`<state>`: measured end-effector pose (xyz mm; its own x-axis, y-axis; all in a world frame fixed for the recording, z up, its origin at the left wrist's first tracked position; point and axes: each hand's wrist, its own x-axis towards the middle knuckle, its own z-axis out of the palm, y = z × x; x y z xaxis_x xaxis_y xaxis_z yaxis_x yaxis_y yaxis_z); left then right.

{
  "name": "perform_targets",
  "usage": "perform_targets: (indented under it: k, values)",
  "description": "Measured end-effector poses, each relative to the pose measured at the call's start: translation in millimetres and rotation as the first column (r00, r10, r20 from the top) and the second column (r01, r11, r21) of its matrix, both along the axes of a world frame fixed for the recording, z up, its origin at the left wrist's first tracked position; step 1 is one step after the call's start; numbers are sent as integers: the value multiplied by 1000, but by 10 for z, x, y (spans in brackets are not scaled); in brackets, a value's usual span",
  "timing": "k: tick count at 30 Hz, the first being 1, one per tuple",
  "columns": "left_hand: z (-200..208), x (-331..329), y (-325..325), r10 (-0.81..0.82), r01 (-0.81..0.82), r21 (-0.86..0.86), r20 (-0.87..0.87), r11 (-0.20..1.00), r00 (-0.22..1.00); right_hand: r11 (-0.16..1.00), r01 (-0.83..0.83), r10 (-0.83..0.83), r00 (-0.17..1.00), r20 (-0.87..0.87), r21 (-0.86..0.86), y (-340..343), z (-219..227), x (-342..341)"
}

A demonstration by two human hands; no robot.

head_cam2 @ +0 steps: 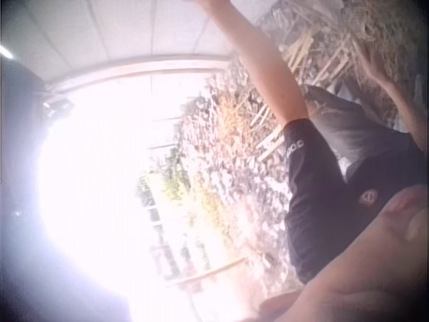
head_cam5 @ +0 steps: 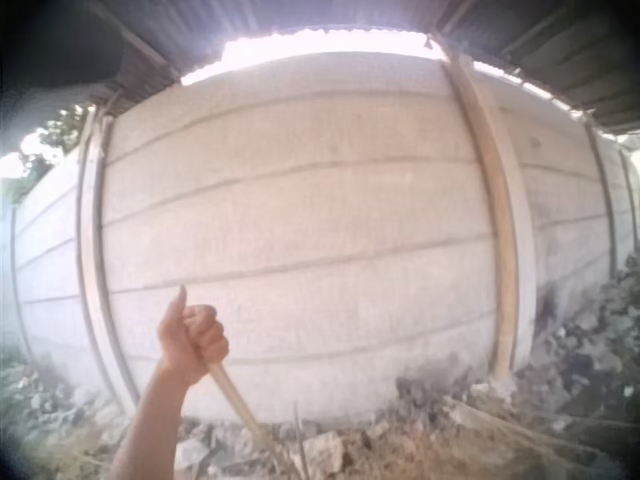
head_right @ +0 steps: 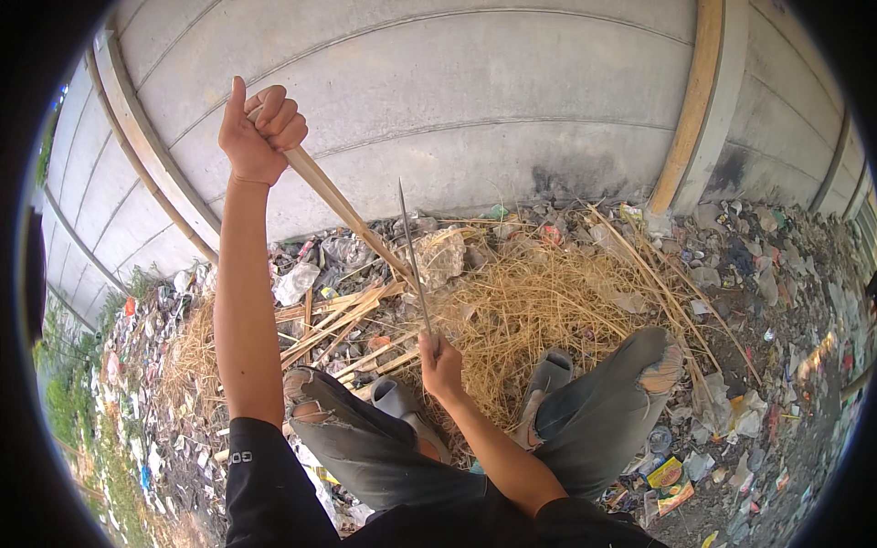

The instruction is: The person sits on the ground and uses a large knife to split a long bamboo pole into thin strips. They hold the pole vertically and repeatedly strike it with the knife to separate the fibers, creating a pile of bamboo strips.

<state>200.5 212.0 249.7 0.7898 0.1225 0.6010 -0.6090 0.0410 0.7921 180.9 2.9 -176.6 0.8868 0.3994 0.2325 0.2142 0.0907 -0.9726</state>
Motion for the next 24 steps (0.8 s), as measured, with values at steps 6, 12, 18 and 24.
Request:
perform_targets:
  k: [6, 12, 18, 24]
  values:
    - [41, -45, -159, -93, 92, 12, 5, 996, 996, 830, -104, -64, 958, -279, -549, 40, -918, 87]
    - [479, -925, -312, -270, 247, 131, 196, 960, 943, 913, -75, 15, 989, -150, -401, -106, -786, -57]
    - [1197, -1594, -339, -321, 285, 206, 168, 936, 932, 988, 13, -28, 995, -96, -156, -81, -397, -138]
    - [1118, -1723, -486, -247, 205, 215, 191, 955, 950, 901, -220, 429, 335, -839, 373, -322, 427, 34]
